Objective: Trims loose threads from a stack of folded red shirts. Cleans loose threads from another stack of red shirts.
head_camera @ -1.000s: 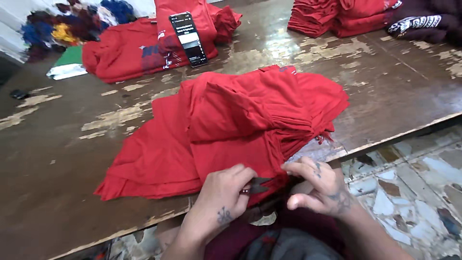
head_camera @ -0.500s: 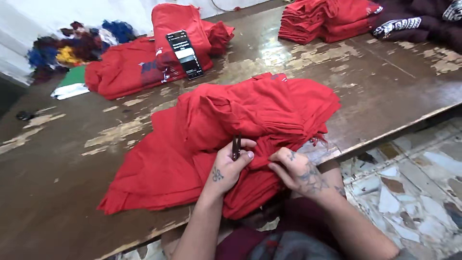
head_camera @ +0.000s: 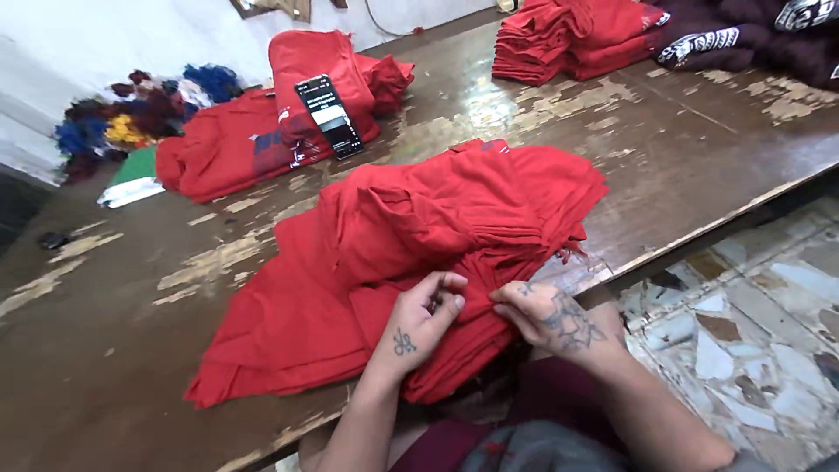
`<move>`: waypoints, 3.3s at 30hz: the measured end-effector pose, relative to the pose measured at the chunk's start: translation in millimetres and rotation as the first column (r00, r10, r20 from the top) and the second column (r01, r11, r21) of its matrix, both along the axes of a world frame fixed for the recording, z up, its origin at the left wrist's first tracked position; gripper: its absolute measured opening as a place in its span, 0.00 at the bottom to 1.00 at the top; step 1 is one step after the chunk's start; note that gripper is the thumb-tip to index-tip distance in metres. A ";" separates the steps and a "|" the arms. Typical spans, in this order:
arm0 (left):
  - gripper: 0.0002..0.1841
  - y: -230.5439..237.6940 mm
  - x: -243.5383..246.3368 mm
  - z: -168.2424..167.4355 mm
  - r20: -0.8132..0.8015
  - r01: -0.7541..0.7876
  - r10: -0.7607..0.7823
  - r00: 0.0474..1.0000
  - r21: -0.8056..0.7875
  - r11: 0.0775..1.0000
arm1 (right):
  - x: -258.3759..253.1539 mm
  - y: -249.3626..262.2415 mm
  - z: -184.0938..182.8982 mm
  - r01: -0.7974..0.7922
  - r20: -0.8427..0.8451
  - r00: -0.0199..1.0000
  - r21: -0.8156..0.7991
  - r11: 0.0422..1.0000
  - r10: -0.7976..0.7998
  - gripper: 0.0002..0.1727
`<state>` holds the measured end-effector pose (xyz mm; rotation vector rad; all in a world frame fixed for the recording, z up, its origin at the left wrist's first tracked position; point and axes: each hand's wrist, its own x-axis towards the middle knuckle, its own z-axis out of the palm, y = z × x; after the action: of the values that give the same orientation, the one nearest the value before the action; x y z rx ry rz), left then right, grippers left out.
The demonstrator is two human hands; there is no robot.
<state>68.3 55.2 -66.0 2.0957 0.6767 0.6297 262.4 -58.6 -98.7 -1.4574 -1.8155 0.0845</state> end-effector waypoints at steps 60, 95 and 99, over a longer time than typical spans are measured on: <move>0.11 -46.2 -50.6 -17.4 -0.270 0.001 0.153 0.951 0.496 0.868 | 8.8 97.8 6.8 -0.062 -0.003 0.998 0.139 0.988 0.063 0.25; 0.10 -27.7 -38.8 13.5 -0.090 -0.129 0.176 0.980 0.384 0.914 | -2.2 -17.7 30.3 -0.212 -0.069 0.974 0.073 0.975 0.217 0.33; 0.10 -30.1 -47.5 22.7 -0.031 0.003 0.007 0.999 0.318 0.948 | -18.7 15.5 -12.7 -0.064 -0.004 0.998 0.211 0.975 0.067 0.09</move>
<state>20.8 25.1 -43.3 2.4075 0.6268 0.7489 243.7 -43.1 -111.4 -1.2467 -1.8043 -0.0649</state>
